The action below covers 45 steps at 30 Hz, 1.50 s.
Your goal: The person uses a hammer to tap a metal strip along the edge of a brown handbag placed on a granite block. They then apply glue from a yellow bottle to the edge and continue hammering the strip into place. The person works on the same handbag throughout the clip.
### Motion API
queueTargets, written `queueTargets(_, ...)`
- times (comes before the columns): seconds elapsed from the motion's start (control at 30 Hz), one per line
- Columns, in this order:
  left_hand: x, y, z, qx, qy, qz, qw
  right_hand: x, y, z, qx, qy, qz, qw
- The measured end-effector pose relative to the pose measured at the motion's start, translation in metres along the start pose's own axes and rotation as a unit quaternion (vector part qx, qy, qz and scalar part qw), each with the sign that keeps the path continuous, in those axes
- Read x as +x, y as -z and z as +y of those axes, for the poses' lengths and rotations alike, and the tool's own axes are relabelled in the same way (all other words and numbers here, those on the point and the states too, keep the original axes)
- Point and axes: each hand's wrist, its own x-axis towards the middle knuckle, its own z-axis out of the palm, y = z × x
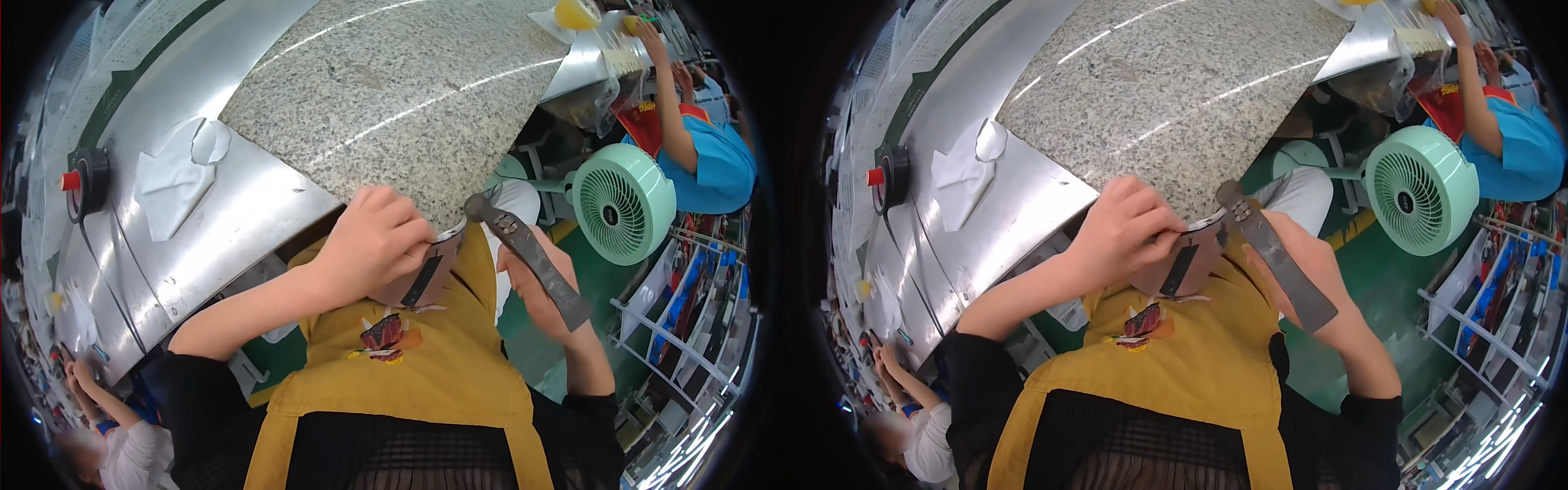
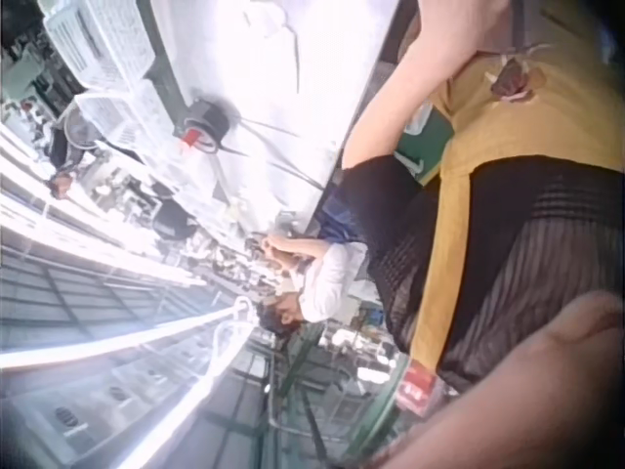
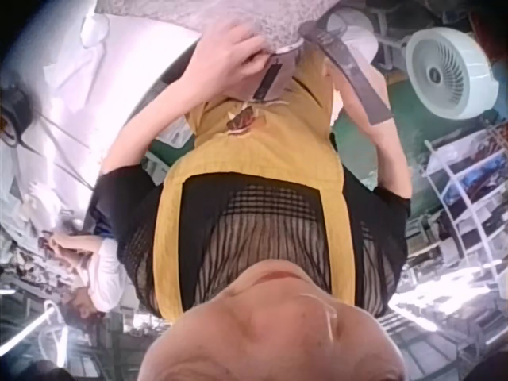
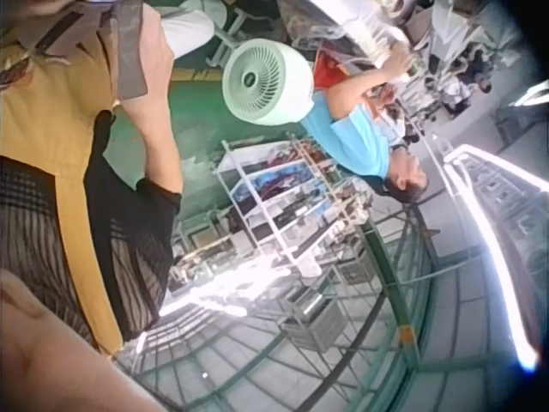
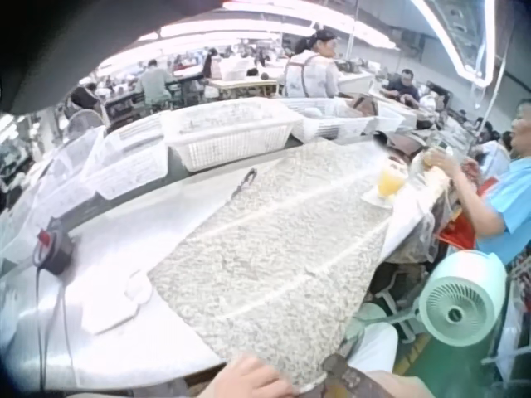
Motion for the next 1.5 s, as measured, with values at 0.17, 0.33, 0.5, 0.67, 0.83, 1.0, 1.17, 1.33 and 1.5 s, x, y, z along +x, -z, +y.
queueTargets(0.17, 0.0, -0.007, -0.004, 0.03, -0.018, 0.013, 0.999, -0.005, -0.003, 0.011, -0.071, 0.094, 0.003, 0.993)
queueTargets(0.33, -0.002, 0.009, -0.007, 0.012, 0.001, -0.057, 0.998, -0.004, -0.018, 0.011, -0.072, 0.093, -0.036, 0.992)
queueTargets(0.5, 0.001, 0.011, 0.008, 0.054, 0.02, -0.09, 0.994, -0.006, -0.015, 0.015, 0.0, 0.037, -0.001, 0.999)
queueTargets(0.67, -0.003, 0.01, 0.018, -0.012, 0.081, -0.111, 0.99, 0.01, -0.013, 0.015, 0.106, -0.004, -0.014, 0.994)
queueTargets(0.83, -0.008, 0.024, 0.035, -0.201, 0.142, -0.162, 0.956, 0.014, -0.02, 0.035, 0.065, 0.05, -0.097, 0.992)
queueTargets(1.0, -0.009, 0.019, 0.029, -0.3, 0.228, -0.117, 0.919, 0.02, -0.005, 0.021, 0.005, 0.011, -0.067, 0.998)
queueTargets(1.17, 0.009, -0.006, 0.023, -0.077, 0.186, 0.004, 0.979, 0.045, 0.007, 0.031, 0.004, 0.081, 0.056, 0.995)
queueTargets(1.33, 0.001, -0.014, 0.016, 0.057, 0.082, 0.044, 0.994, 0.018, 0.018, 0.017, -0.039, 0.024, 0.031, 0.998)
queueTargets(1.5, 0.002, -0.012, 0.01, 0.142, -0.03, 0.02, 0.989, 0.015, 0.015, 0.015, -0.063, 0.06, -0.04, 0.995)
